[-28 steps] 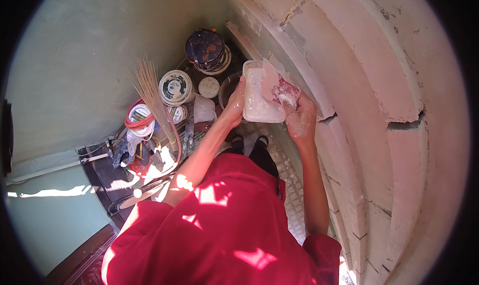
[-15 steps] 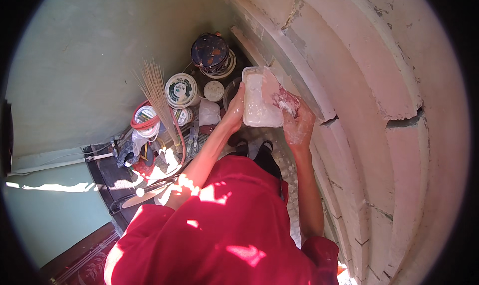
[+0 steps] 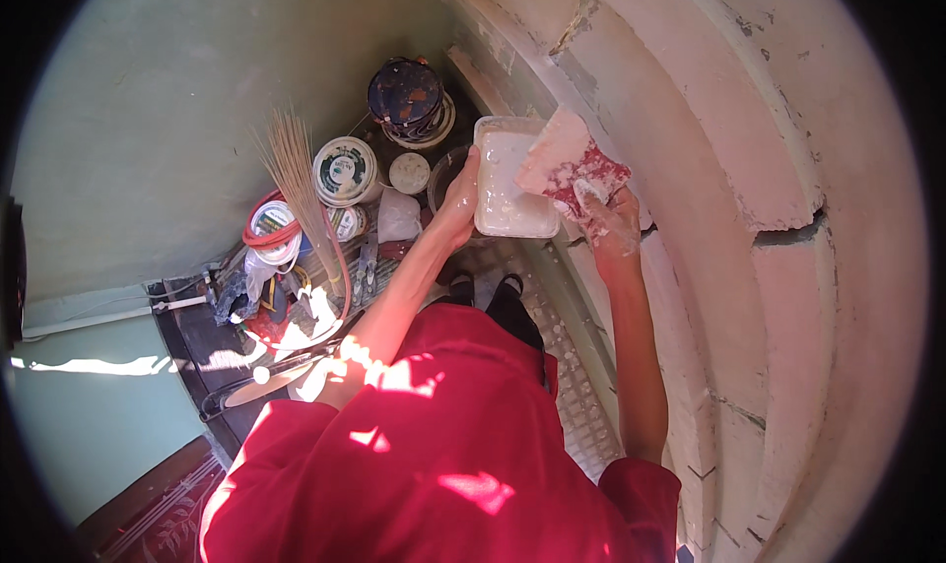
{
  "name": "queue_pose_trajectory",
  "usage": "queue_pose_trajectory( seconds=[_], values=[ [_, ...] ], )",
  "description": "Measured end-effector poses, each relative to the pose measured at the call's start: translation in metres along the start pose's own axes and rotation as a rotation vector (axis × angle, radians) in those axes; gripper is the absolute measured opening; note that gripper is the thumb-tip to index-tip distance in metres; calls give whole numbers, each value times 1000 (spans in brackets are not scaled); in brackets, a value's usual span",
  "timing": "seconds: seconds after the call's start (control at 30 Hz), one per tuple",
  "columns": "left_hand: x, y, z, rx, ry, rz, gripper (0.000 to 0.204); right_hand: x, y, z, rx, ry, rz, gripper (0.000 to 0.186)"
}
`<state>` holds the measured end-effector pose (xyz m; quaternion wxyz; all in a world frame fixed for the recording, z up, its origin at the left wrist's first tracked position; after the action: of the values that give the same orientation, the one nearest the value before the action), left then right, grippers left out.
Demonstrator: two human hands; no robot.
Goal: The recorder is mixing putty or filler in a container and then applying it to gaps in a wall.
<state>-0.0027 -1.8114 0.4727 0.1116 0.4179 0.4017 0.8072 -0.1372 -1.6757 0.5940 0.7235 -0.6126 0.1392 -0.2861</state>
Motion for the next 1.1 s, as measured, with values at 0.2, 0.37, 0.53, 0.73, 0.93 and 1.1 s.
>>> queue_pose_trajectory(
  seconds=[0.2,0.37,0.53,0.73,0.93,1.1],
  values=[
    [-2,6,-1,24,-5,-2,69,6,-13,0,20,137,-275,29],
    [4,10,2,-7,-54,70,67,-17,-44,-13,-278,137,251,23],
    [-1,9,-5,2,-68,79,68,14,-104,-33,-740,71,680,27],
    [-14,1,0,-21,-42,99,70,56,-118,-52,-1070,-78,1417,56],
    [-20,-1,19,-8,-14,95,69,56,-94,-82,-1231,-40,1962,46],
    [-26,-10,34,2,10,56,67,46,-92,-105,-1192,7,2338,39]
  ],
)
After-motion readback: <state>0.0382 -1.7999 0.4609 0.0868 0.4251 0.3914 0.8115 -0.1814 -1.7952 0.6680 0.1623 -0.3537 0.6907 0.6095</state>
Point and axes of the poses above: each hand's wrist, its own z-axis away from the middle knuckle, its own x-axis out of the palm, y = z × x, the point moved 6 cm from there along -z, towards the middle knuckle, and after that the axes turned 6 degrees about -y, right-handed, at the moved point
